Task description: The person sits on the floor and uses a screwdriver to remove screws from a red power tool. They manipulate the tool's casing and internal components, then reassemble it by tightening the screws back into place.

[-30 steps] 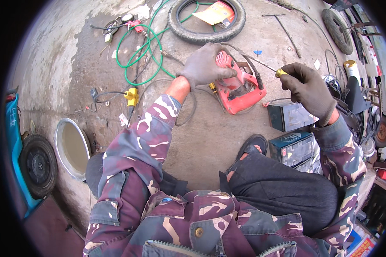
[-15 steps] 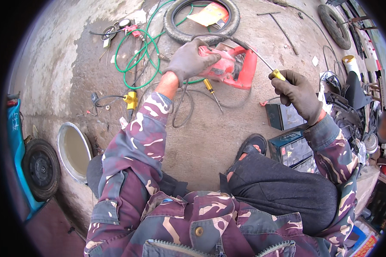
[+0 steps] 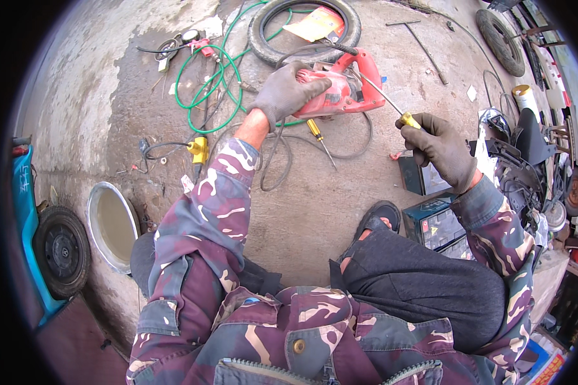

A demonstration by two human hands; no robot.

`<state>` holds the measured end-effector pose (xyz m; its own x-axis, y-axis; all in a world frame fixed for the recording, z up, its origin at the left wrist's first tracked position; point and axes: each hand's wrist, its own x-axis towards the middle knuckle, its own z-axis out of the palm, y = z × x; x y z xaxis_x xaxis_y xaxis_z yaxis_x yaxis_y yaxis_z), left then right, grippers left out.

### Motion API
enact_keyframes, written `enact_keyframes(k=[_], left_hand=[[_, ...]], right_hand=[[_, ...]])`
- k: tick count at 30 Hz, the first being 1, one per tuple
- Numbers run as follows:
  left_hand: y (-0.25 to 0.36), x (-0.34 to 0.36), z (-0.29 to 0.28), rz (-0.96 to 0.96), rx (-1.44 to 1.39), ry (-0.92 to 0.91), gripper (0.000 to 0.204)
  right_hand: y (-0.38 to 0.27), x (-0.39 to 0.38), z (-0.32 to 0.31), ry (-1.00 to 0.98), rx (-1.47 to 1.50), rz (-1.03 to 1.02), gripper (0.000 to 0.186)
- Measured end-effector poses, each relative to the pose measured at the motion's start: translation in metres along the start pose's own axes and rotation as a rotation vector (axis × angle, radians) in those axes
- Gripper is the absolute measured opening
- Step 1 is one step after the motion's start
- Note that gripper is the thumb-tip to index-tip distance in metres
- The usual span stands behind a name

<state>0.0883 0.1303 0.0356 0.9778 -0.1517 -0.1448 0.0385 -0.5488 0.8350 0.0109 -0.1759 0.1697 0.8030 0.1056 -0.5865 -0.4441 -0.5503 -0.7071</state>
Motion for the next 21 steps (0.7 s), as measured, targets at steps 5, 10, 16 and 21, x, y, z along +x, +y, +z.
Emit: enact_keyframes(k=[5, 10, 16, 21], left_hand=[[0.000, -0.002, 0.001, -0.073, -0.068, 0.049, 0.077], [-0.013, -0.004, 0.007, -0.149, -0.250, 0.126, 0.069], [-0.043, -0.004, 0.012, -0.095, -0.222, 0.102, 0.057], [-0.037, -0.004, 0.025, -0.397, -1.134, 0.041, 0.045]], right_hand=[[0.001, -0.003, 0.007, -0.038, 0.016, 0.020, 0.036], [0.008, -0.005, 0.011, -0.081, 0.061, 0.011, 0.040], [0.021, -0.006, 0.005, -0.101, 0.054, 0.032, 0.045], [0.025, -0.004, 0.008, -0.138, 0.043, 0.090, 0.046]])
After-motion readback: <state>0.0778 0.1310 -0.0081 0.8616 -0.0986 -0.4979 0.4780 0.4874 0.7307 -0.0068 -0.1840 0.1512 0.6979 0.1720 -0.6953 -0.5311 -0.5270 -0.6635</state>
